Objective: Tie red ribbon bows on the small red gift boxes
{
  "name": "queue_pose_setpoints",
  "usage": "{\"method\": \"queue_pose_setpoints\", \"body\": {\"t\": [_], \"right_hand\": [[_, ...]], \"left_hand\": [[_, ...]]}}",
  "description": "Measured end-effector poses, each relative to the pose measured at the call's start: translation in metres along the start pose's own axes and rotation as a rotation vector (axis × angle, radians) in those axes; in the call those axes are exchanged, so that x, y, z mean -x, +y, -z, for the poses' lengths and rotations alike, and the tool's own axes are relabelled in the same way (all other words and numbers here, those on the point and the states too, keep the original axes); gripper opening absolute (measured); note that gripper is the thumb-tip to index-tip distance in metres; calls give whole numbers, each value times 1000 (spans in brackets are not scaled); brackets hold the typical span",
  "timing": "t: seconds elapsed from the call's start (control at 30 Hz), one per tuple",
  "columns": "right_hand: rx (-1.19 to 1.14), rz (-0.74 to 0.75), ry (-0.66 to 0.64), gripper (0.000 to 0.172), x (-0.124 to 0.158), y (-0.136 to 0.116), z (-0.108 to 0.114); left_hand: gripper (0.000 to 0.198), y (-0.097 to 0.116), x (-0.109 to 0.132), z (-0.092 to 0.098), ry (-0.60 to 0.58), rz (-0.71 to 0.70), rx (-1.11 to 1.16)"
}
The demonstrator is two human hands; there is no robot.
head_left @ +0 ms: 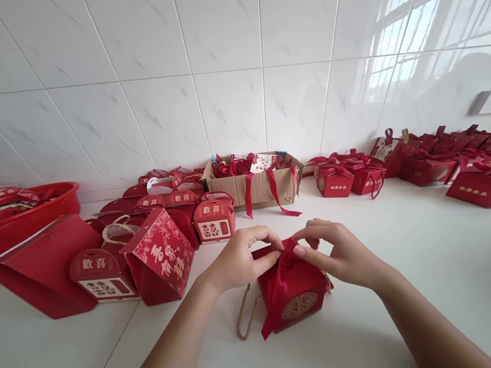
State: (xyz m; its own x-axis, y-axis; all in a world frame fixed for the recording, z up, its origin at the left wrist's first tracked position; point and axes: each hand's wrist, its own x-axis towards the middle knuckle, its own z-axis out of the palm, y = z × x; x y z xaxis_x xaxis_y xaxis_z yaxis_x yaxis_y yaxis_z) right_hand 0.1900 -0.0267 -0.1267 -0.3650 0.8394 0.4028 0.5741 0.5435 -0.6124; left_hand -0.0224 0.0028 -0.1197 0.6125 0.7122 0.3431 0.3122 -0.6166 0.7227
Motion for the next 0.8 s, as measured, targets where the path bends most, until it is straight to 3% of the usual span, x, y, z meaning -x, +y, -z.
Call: {"method": "queue_pose_setpoints", "body": {"t": [0.1,0.27,0.4,0.47,0.57,0.63,0.7,0.8], "right_hand": [[-6,52,-84,25,0,5,4],[-42,39,-86,23,2,6,9],[-232,1,-194,48,5,4,11],[-293,-37,-168,57,5,3,10],[-320,-121,-32,40,1,2,4],[-356,-138,-66,29,-1,0,1],[-377,-122,-133,28,0,-1,1],[-338,-74,-186,39,2,-1,5]], "left_hand": [[9,-1,0,0,6,9,-18],[9,-1,0,0,14,17,-27],[8,-1,-1,-1,10,14,-24],[8,-1,-1,-1,-2,5,-27],[8,0,-1,0,-7,-11,-47],[9,2,-1,0,-2,-12,-61],[9,2,-1,1,5,-8,-64],[10,3,-1,1,7,-4,-59]]}}
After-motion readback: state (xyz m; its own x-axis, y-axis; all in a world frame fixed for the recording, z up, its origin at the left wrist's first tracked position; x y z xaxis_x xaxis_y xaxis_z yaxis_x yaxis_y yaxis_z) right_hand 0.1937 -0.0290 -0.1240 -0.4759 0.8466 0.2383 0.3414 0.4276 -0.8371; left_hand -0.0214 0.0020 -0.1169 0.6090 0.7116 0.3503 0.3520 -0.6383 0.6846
